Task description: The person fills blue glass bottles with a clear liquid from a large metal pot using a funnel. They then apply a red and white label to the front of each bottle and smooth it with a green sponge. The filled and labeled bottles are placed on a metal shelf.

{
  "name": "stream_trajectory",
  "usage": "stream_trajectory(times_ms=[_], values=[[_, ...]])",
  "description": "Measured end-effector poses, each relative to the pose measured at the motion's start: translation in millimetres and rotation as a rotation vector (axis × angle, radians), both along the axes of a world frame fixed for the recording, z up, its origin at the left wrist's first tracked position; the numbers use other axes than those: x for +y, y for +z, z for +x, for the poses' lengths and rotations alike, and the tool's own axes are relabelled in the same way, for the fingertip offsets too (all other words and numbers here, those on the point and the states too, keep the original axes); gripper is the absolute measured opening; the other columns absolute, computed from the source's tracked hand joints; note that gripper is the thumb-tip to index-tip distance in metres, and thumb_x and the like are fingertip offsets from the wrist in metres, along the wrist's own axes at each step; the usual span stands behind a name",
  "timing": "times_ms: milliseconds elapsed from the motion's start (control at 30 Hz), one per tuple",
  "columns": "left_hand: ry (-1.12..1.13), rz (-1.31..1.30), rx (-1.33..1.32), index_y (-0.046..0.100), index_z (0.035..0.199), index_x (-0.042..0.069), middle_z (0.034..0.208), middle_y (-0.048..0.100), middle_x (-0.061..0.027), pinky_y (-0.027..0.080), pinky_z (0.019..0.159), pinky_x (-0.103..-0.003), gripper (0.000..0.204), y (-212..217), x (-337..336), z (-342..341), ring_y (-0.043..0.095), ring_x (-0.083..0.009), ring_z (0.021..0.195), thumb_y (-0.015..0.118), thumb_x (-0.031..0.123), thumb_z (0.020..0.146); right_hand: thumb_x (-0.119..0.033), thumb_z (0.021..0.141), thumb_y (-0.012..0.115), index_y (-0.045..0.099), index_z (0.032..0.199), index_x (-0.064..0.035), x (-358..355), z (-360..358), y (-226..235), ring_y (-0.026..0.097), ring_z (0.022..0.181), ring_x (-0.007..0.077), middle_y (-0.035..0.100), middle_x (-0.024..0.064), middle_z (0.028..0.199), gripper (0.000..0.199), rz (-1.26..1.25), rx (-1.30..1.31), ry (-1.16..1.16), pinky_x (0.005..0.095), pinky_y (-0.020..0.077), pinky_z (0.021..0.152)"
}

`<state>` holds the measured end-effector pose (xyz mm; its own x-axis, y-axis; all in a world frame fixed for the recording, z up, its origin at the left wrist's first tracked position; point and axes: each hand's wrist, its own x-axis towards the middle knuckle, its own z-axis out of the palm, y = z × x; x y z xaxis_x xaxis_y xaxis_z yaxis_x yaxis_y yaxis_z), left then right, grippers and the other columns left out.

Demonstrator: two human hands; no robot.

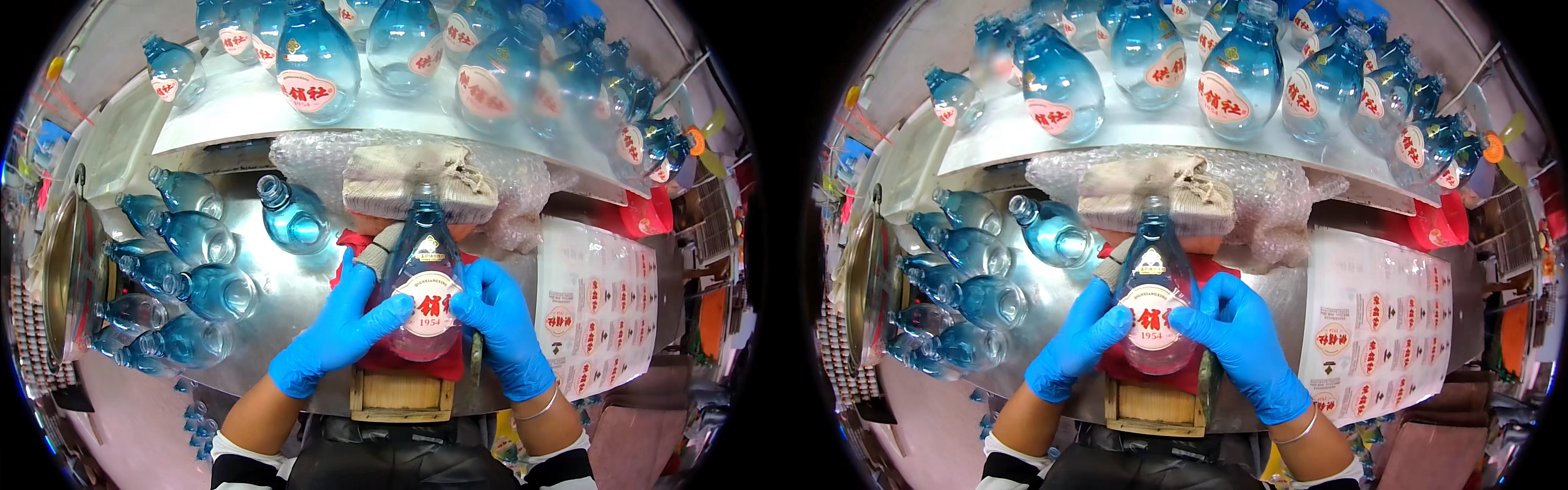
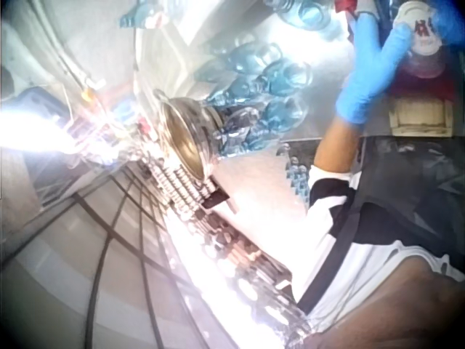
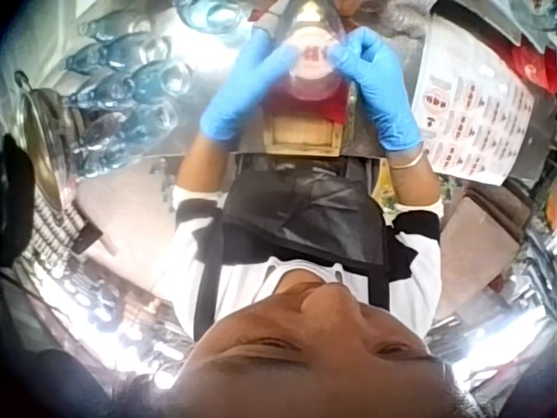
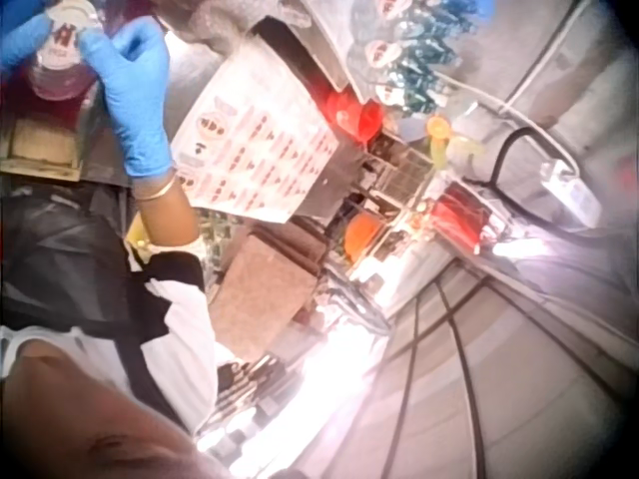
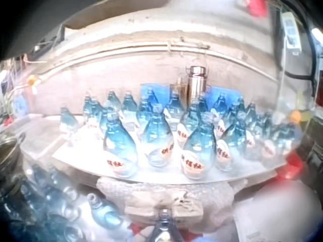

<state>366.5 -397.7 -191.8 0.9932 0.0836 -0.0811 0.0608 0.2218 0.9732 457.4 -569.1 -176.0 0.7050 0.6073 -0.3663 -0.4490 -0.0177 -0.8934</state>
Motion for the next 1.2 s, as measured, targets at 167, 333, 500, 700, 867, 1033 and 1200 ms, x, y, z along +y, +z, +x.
stream_trajectory(times_ms=[167, 333, 500, 700, 867, 1033, 1200], values=[[-0.035, -0.207, 0.036, 0.013, 0.144, -0.001, 0.145, 0.023, -0.0156, 0.018, 0.11, -0.036, 0.084, 6, 2, 0, 0.025, -0.0243, 0.134, 0.057, 0.039, 0.084, -0.016, 0.081, 0.07, 0.047, 0.079, -0.0109, -5, -1, -3, 0.044, 0.058, 0.0037, 0.048, -0.003, 0.069, 0.023, 0.075, 0.133, 0.031, 0.018, 0.0366, 0.05], [-0.03, -0.265, 0.015, 0.013, 0.144, 0.0, 0.146, 0.023, -0.0144, 0.019, 0.11, -0.035, 0.084, -10, 5, 0, 0.024, -0.0239, 0.135, 0.055, 0.042, 0.084, -0.02, 0.083, 0.068, 0.047, 0.082, -0.0106, -6, 2, -7, 0.042, 0.057, 0.004, 0.047, -0.0031, 0.068, 0.023, 0.084, 0.159, 0.049, 0.0176, 0.0345, 0.049], [0.023, -0.186, -0.006, 0.02, 0.142, 0.001, 0.143, 0.029, -0.0129, 0.027, 0.107, -0.034, 0.075, -13, -2, 10, 0.031, -0.0222, 0.13, 0.048, 0.045, 0.089, -0.018, 0.08, 0.071, 0.044, 0.081, -0.0111, -5, -1, -12, 0.042, 0.063, 0.003, 0.046, -0.0037, 0.071, 0.027, 0.102, 0.025, 0.052, 0.0176, 0.036, 0.053], [0.054, -0.345, 0.031, 0.025, 0.141, 0.003, 0.139, 0.036, -0.0109, 0.03, 0.106, -0.033, 0.061, -9, 0, 8, 0.037, -0.0197, 0.126, 0.031, 0.044, 0.097, -0.012, 0.077, 0.072, 0.041, 0.078, -0.0122, 6, -1, -2, 0.042, 0.066, 0.0028, 0.044, -0.0041, 0.074, 0.031, 0.007, 0.04, 0.032, 0.0177, 0.0374, 0.058], [-0.004, -0.384, -0.04, 0.026, 0.14, 0.002, 0.139, 0.036, -0.0111, 0.028, 0.107, -0.033, 0.061, -17, 4, 9, 0.036, -0.0205, 0.126, 0.028, 0.045, 0.097, -0.015, 0.078, 0.071, 0.04, 0.079, -0.013, 5, -1, -8, 0.042, 0.064, 0.0027, 0.044, -0.0041, 0.075, 0.03, 0.024, 0.056, 0.044, 0.0169, 0.0372, 0.055], [-0.002, -0.164, -0.088, 0.026, 0.139, -0.002, 0.137, 0.037, -0.0138, 0.019, 0.11, -0.038, 0.064, -5, 5, 3, 0.032, -0.0233, 0.128, 0.042, 0.041, 0.094, -0.025, 0.079, 0.07, 0.042, 0.081, -0.0135, 1, -2, -11, 0.044, 0.059, 0.0038, 0.046, -0.0035, 0.076, 0.031, 0.029, 0.042, 0.026, 0.0174, 0.036, 0.047], [-0.023, 0.082, 0.002, 0.021, 0.14, -0.003, 0.134, 0.037, -0.0184, -0.009, 0.107, -0.046, 0.072, -17, 6, -5, 0.027, -0.0288, 0.132, 0.046, 0.043, 0.091, -0.028, 0.08, 0.069, 0.043, 0.081, -0.013, 2, -2, -8, 0.044, 0.058, 0.0045, 0.046, -0.0033, 0.073, 0.03, 0.025, 0.071, 0.031, 0.0181, 0.0357, 0.048]])
